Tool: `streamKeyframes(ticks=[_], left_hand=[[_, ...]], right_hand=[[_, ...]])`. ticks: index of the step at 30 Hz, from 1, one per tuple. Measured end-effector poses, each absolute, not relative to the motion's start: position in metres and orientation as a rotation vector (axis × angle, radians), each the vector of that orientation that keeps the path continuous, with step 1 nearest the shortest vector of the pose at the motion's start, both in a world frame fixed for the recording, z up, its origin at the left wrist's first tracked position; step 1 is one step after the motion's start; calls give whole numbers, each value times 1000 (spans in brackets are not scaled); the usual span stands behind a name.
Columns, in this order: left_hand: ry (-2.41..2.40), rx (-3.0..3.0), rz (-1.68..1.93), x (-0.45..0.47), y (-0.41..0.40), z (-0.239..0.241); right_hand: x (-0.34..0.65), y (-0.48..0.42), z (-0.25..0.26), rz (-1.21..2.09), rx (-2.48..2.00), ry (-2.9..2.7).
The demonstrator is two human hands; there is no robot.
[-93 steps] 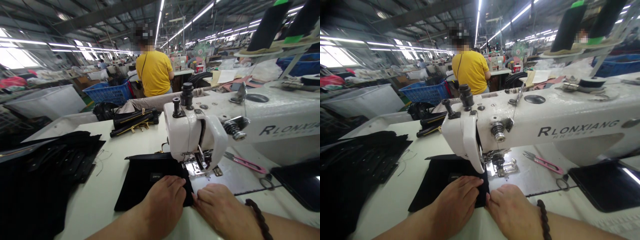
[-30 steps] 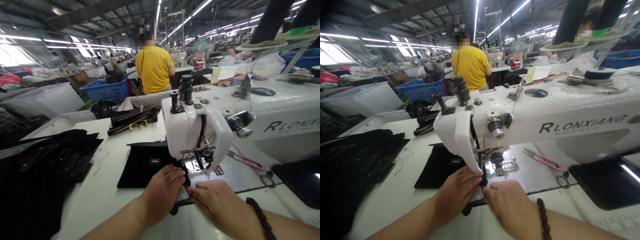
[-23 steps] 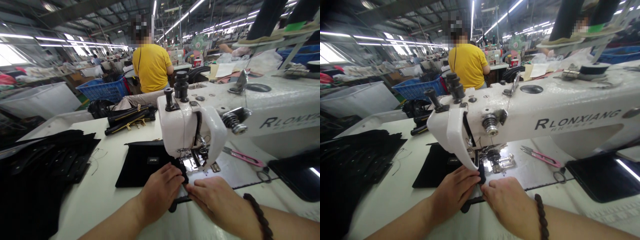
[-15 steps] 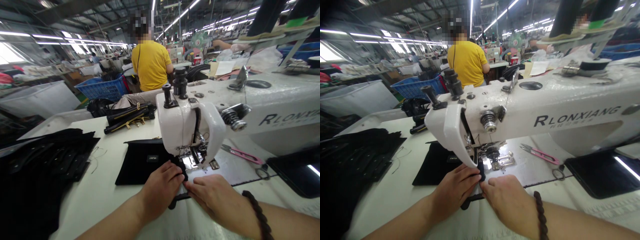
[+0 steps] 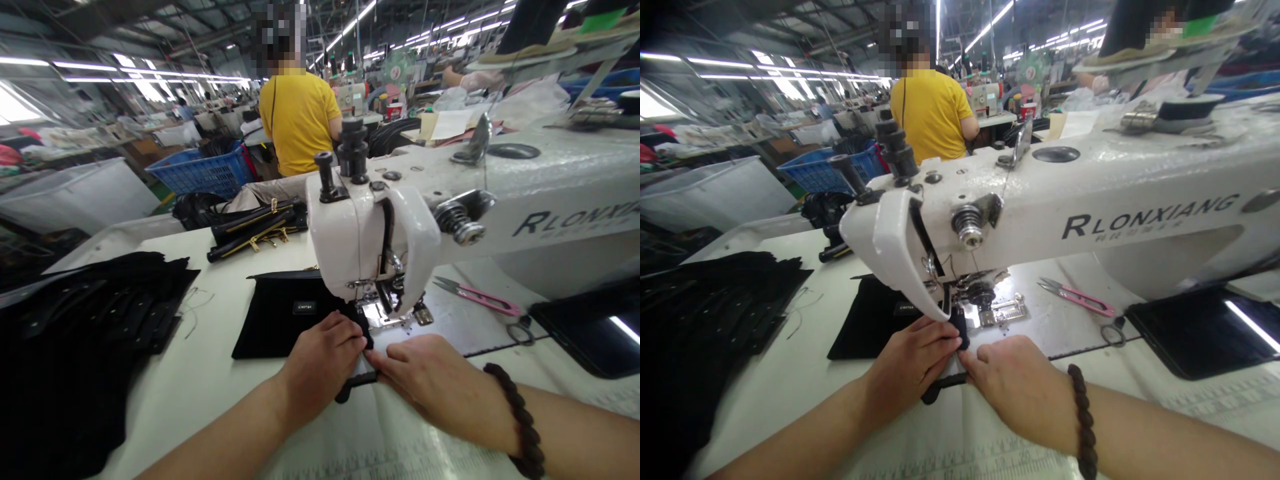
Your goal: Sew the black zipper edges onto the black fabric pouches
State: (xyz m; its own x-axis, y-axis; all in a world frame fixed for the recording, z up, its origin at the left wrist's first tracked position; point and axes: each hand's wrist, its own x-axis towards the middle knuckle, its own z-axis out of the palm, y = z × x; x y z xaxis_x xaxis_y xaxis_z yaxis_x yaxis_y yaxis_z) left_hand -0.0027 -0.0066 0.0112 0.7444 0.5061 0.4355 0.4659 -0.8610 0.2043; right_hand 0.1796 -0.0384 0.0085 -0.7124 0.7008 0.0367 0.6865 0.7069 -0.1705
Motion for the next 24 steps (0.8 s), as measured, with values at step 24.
streamKeyframes(ticks=[24], left_hand=[[724,2989,668,-12,-5,-1]], right_hand=[[181,-41,-2,-228,-1046,-2779]])
